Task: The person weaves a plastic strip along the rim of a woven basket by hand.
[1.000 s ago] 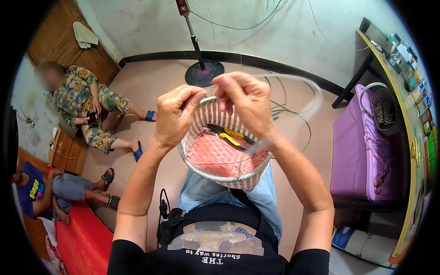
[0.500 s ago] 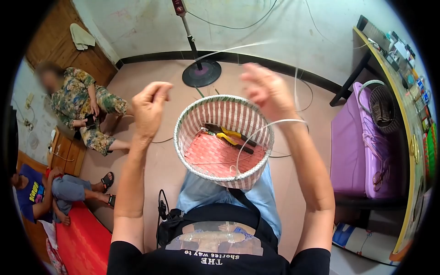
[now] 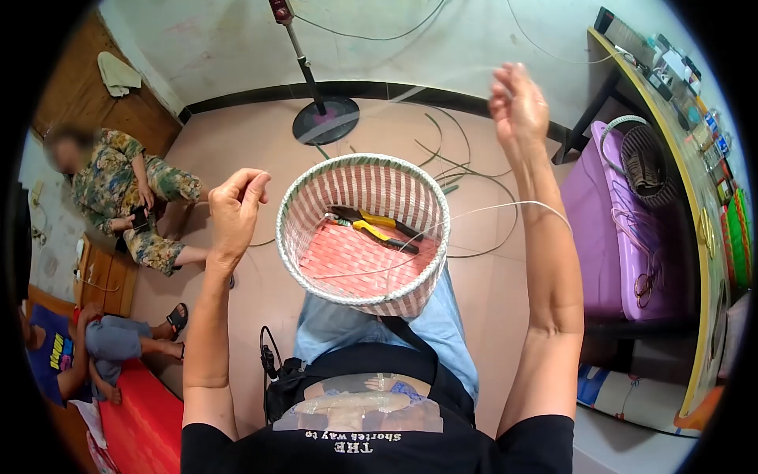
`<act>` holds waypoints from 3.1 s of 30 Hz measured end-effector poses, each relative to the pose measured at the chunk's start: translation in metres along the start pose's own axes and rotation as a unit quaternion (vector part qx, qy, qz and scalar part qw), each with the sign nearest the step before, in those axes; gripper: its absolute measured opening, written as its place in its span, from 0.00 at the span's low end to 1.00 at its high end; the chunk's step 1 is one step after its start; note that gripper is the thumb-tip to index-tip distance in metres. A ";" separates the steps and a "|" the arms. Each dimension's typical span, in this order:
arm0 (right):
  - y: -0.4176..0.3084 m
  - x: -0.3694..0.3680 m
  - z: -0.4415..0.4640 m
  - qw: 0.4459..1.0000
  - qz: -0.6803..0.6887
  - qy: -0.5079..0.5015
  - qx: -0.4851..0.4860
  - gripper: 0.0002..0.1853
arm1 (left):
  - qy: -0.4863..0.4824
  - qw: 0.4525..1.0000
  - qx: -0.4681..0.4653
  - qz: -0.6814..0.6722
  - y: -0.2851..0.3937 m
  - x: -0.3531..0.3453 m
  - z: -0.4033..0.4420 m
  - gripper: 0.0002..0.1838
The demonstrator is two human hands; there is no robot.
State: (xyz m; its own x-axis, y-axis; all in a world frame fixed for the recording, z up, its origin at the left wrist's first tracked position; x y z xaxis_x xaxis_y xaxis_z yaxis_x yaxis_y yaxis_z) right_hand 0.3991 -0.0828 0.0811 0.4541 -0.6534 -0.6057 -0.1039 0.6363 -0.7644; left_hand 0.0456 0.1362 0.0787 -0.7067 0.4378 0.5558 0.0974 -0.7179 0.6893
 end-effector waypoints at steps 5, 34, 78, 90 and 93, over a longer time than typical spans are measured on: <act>0.048 -0.099 -0.100 0.903 -0.101 -0.319 -0.269 0.21 | -0.066 0.992 -0.040 -0.096 0.036 -0.037 0.012 0.06; 0.010 -0.065 -0.090 0.963 -0.228 -0.142 -0.011 0.09 | -0.148 0.961 0.121 -0.200 0.029 -0.028 -0.042 0.08; 0.037 -0.072 -0.232 0.726 -0.194 -0.475 -0.457 0.05 | -0.170 0.973 -0.149 0.041 0.095 -0.049 -0.163 0.13; 0.040 -0.064 -0.259 0.715 -0.175 -0.497 -0.460 0.05 | -0.173 0.966 -0.177 0.071 0.092 -0.049 -0.182 0.17; 0.039 -0.060 -0.262 0.708 -0.196 -0.514 -0.443 0.04 | -0.172 0.963 -0.192 0.085 0.092 -0.050 -0.189 0.18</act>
State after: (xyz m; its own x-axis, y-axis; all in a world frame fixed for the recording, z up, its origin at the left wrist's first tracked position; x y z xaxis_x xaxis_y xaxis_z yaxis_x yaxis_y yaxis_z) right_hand 0.1360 -0.1260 0.0296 0.9583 0.2248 -0.1764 -0.0999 -0.3150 -0.9438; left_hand -0.0420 -0.0540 0.0265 -0.4233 0.4030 0.8114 -0.1216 -0.9128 0.3899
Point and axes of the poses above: each hand's wrist, its own z-axis towards the middle knuckle, its own x-axis out of the back of the hand, y = z × x, the point moved 3 cm from there along z, towards the middle knuckle, and after that the axes turned 4 degrees about -y, right-handed, at the moved point
